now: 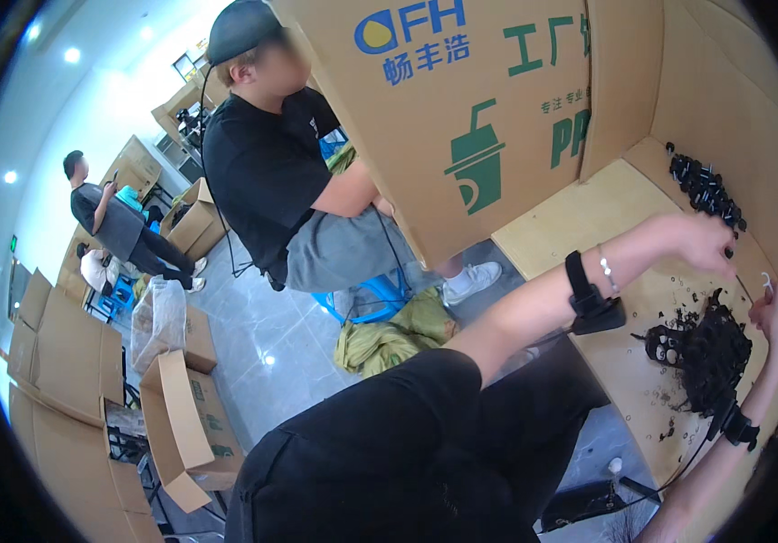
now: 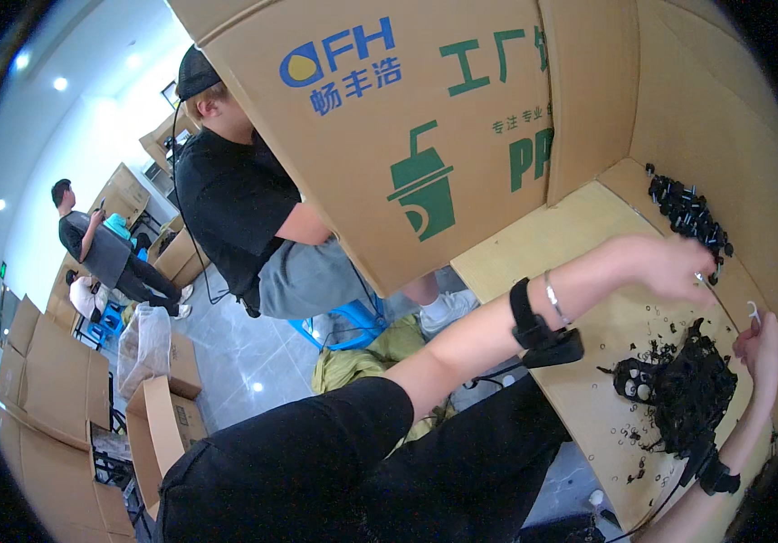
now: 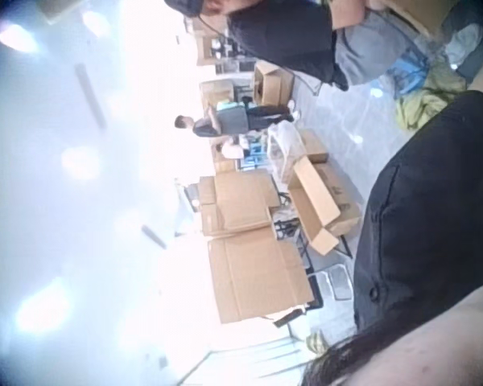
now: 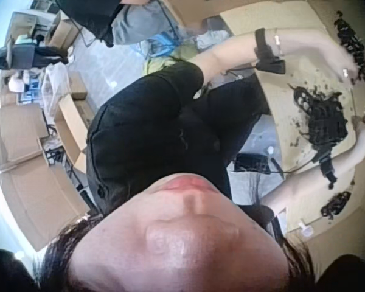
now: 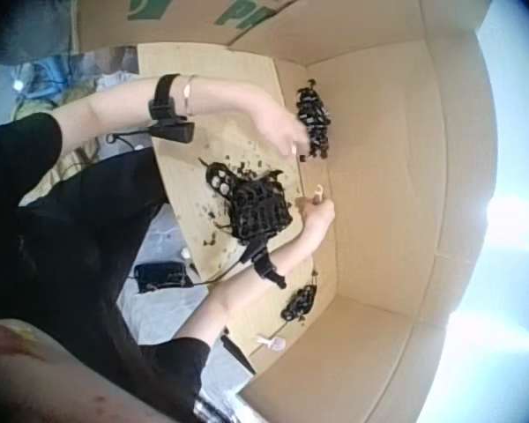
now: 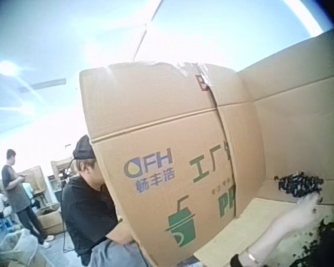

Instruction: Assemble small black plastic components by inserting metal pins or screws and attaching white plastic clips.

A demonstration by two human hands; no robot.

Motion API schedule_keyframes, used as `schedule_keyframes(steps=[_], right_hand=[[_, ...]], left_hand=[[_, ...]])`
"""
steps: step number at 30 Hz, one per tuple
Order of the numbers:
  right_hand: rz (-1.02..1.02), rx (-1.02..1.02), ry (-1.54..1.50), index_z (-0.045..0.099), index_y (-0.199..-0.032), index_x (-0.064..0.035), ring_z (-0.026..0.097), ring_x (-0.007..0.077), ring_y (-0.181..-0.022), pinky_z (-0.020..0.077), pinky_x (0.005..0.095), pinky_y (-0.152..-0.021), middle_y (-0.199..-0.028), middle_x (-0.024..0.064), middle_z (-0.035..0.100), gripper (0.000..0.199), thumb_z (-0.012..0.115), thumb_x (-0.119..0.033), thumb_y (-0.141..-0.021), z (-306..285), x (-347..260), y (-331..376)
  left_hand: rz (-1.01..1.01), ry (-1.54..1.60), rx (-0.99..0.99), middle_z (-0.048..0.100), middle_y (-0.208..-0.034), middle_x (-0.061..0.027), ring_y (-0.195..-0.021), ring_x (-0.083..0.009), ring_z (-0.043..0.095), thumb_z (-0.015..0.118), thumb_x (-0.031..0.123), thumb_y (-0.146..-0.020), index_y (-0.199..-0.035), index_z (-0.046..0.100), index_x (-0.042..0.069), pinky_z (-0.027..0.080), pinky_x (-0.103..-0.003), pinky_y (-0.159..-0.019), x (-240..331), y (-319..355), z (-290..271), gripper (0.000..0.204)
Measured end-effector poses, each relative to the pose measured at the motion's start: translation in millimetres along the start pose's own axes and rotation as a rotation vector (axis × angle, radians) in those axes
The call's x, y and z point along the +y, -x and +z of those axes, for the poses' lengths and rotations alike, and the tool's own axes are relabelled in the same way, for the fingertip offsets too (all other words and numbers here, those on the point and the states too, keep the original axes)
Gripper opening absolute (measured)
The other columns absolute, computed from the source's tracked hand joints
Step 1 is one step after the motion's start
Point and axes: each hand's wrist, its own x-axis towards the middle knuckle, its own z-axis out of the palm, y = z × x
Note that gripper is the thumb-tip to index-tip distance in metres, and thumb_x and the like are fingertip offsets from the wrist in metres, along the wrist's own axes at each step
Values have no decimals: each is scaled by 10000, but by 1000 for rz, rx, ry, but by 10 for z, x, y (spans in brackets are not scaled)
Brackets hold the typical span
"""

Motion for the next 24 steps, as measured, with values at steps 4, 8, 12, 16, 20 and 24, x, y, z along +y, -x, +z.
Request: schedule_keyframes(steps=[4, 8, 12, 16, 20, 24], right_hand=[[-239, 259, -101, 606, -1050, 24, 479, 80, -529, 377, 249, -462, -651, 33, 517, 228, 642, -68, -845, -270, -246, 219], [-232, 286, -68, 594, -908, -33, 458, 57, -549, 370, 234, -496, -609, -15, 480, 255, 665, -278, -912, -448, -930, 749], [-113, 385, -73, 588, -999, 19, 583, 100, -637, 479, 262, -576, -723, 45, 599, 303, 669, -254, -894, -754, -517, 912], [-9, 456, 237, 506, -889, 6, 640, 231, -662, 506, 379, -651, -756, 138, 621, 362, 728, -267, -807, -889, 443, 900], [80, 484, -10, 501, -880, 2, 651, 241, -671, 509, 369, -660, -760, 135, 625, 376, 728, -291, -815, -656, 742, 1083], [108, 546, -144, 483, -857, -15, 617, 220, -614, 490, 356, -598, -739, 114, 619, 334, 701, -267, -843, -355, 879, 1067]], left_hand=[[-26, -235, -205, 538, -1330, -237, -1279, -386, 462, 609, 536, -850, -1278, 569, -1, 385, -439, -1066, -304, 195, 494, 688], [-78, -44, -351, 557, -1311, -222, -1242, -340, 512, 650, 425, -881, -1297, 556, -8, 402, -412, -1050, -348, 259, 379, 609], [11, 153, -70, 620, -1249, -135, -1125, -216, 595, 644, 332, -912, -1257, 581, 3, 473, -343, -953, -160, -111, 10, 480], [144, 242, 111, 715, -1005, -80, -911, -144, 664, 658, 161, -886, -1097, 678, 15, 521, -299, -821, -281, -711, -152, 258], [133, 112, 107, 723, -984, -106, -879, -180, 682, 726, 145, -807, -1079, 687, 4, 535, -312, -802, -740, -1328, 176, 309], [89, -121, 141, 703, -1021, -157, -887, -263, 682, 787, 235, -740, -1078, 688, 0, 537, -348, -819, -1009, -1731, 687, 423]])
